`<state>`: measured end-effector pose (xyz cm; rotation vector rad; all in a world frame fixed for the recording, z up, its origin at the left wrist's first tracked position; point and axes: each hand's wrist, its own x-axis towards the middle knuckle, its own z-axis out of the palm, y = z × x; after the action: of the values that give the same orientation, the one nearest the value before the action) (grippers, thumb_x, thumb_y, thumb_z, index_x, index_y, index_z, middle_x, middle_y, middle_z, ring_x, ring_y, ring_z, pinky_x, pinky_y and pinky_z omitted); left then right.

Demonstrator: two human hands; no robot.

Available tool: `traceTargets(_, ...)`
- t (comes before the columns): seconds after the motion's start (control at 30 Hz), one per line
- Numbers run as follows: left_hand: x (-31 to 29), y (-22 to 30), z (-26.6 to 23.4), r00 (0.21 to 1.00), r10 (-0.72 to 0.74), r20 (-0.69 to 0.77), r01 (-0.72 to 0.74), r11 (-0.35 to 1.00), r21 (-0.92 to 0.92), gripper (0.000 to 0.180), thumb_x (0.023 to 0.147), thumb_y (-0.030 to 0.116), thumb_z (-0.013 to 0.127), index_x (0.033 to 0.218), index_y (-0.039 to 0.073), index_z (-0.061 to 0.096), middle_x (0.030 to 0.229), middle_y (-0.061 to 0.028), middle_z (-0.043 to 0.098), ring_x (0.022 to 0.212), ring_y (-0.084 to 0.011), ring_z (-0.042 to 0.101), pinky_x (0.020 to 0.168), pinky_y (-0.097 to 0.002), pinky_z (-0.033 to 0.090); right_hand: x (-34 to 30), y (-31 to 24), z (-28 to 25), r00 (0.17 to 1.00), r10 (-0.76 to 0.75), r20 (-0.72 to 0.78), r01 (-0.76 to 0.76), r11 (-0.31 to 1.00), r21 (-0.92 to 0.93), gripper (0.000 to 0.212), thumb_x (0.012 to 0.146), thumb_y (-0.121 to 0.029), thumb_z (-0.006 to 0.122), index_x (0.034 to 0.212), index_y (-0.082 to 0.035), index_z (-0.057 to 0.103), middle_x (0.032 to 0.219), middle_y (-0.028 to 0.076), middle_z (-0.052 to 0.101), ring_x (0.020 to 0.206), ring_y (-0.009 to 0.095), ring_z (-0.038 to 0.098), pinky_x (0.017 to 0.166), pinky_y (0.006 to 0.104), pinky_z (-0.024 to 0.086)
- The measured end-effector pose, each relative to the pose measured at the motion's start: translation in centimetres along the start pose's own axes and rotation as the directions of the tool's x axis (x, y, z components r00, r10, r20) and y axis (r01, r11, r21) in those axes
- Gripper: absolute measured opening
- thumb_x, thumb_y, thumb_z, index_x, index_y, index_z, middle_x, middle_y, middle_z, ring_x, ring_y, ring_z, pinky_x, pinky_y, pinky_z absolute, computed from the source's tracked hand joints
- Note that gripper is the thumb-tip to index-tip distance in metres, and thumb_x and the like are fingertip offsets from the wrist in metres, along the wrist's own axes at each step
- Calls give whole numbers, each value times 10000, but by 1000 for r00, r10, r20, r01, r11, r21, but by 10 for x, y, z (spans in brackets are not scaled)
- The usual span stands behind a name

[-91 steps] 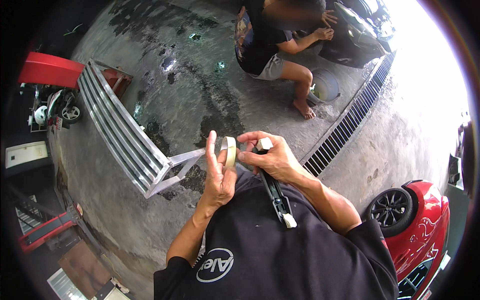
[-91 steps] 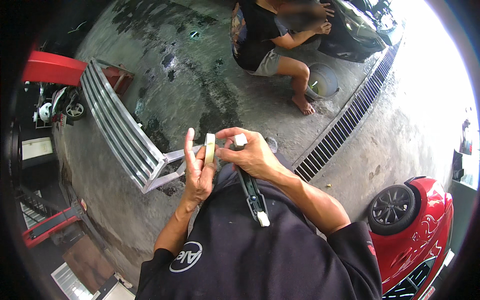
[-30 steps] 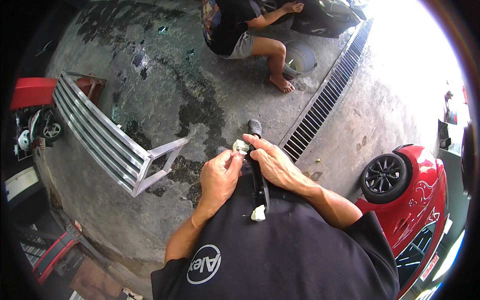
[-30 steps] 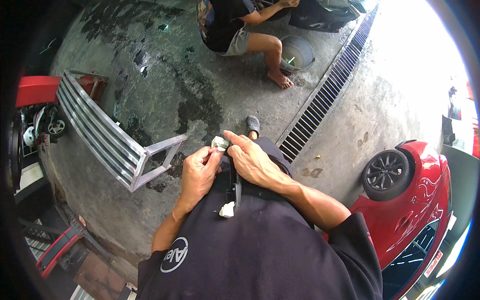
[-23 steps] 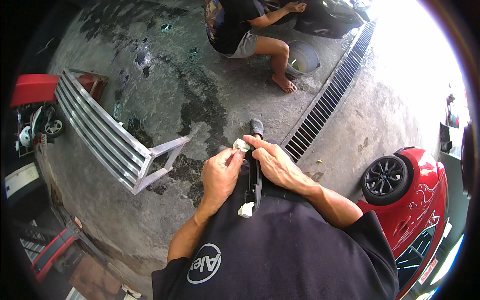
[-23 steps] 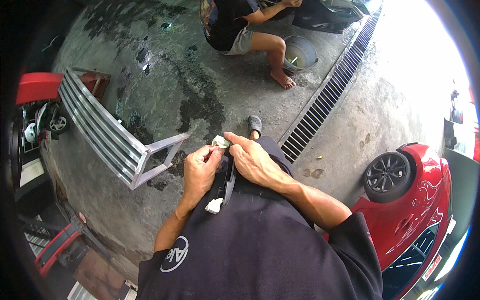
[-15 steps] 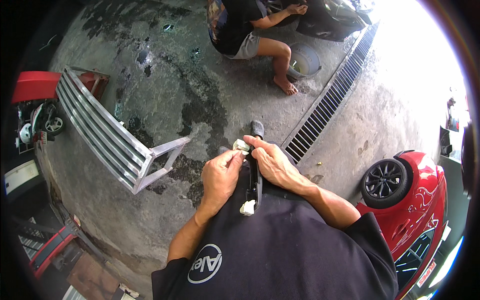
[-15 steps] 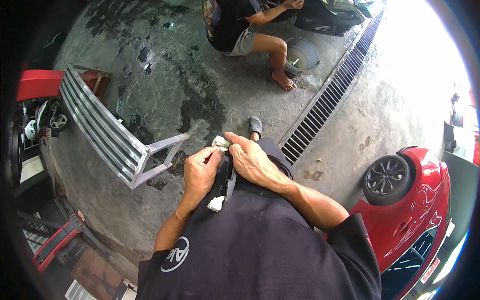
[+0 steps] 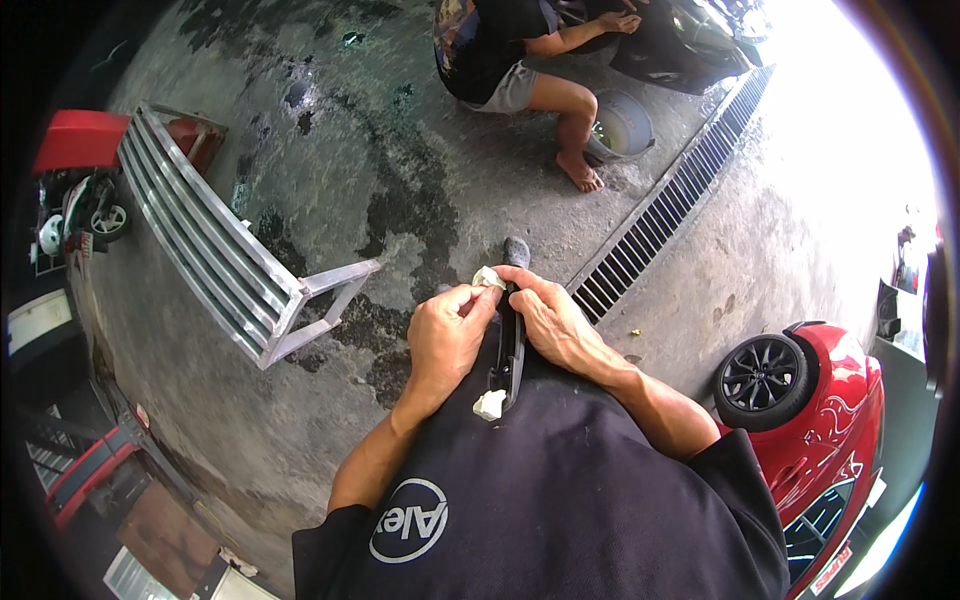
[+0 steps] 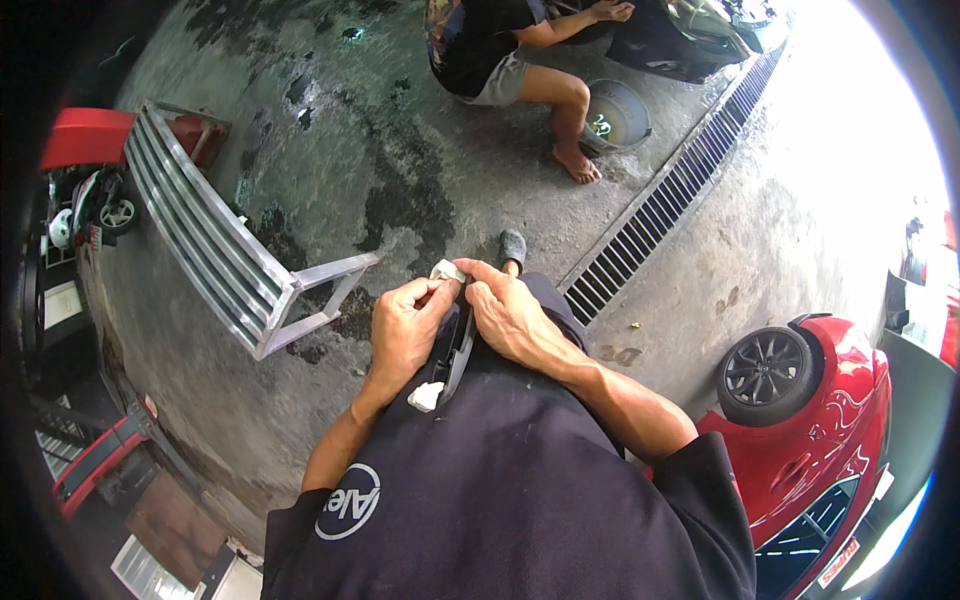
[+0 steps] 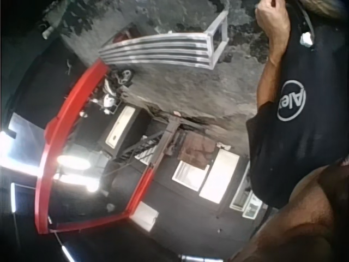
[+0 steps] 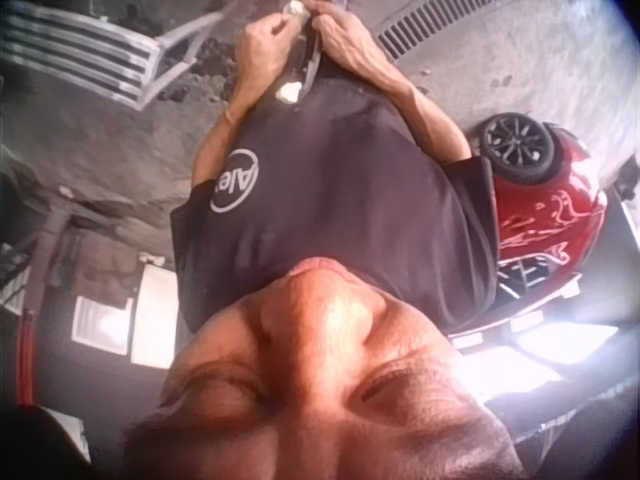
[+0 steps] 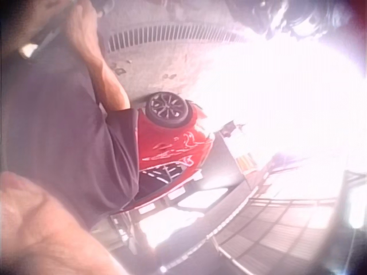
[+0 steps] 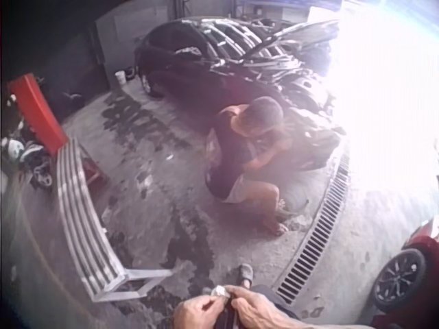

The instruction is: The person applies masking tape to a black plastic car part, wrapping it around the edges and smoothing it down. They repeatedly tear off pieces of tape and press them onto the part while standing in a garage.

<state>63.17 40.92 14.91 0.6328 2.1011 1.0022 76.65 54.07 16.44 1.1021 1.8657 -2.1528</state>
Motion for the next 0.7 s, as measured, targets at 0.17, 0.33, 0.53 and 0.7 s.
traceTargets(0.17, 1, -4, 5, 999, 23, -41, -23, 1000, 6, 291, 1026, 354, 806, 1034, 66, 845, 871, -156, 799, 781, -337, 793, 692, -424, 573, 11, 10, 0, 999, 16, -44, -20, 994, -107, 402, 1145, -211, 545, 1469, 0, 652, 907, -39, 647, 824, 46, 543, 747, 258, 464)
traceTargets(0.33, 1, -2, 5, 999, 35, -40, -34, 999, 34, 256, 1031, 307, 789, 1061, 56, 830, 918, -168, 806, 830, -367, 798, 724, -444, 590, 23, 25, 0, 997, -26, -70, 18, 995, -102, 352, 1155, -277, 649, 1356, 3, 721, 1073, -20, 743, 989, 34, 607, 882, 238, 508)
traceTargets(0.53, 5, -2, 0, 989, 149, 26, -150, 988, 46, 213, 1062, 233, 715, 1055, 26, 767, 933, -183, 807, 864, -418, 788, 743, -468, 596, 35, 30, 3, 991, -52, -123, 76, 976, 205, 335, 1135, -270, 628, 1270, 11, 751, 880, -52, 666, 774, 36, 531, 675, 257, 449)
traceTargets(0.7, 8, -7, -5, 982, 179, 67, -185, 977, 106, 237, 1072, 246, 716, 1143, 27, 775, 809, -152, 766, 694, -261, 741, 676, -406, 561, 39, 34, -1, 995, 90, -50, -68, 940, 334, 287, 1134, -228, 648, 1256, 7, 758, 962, -39, 708, 857, 32, 578, 728, 237, 477)
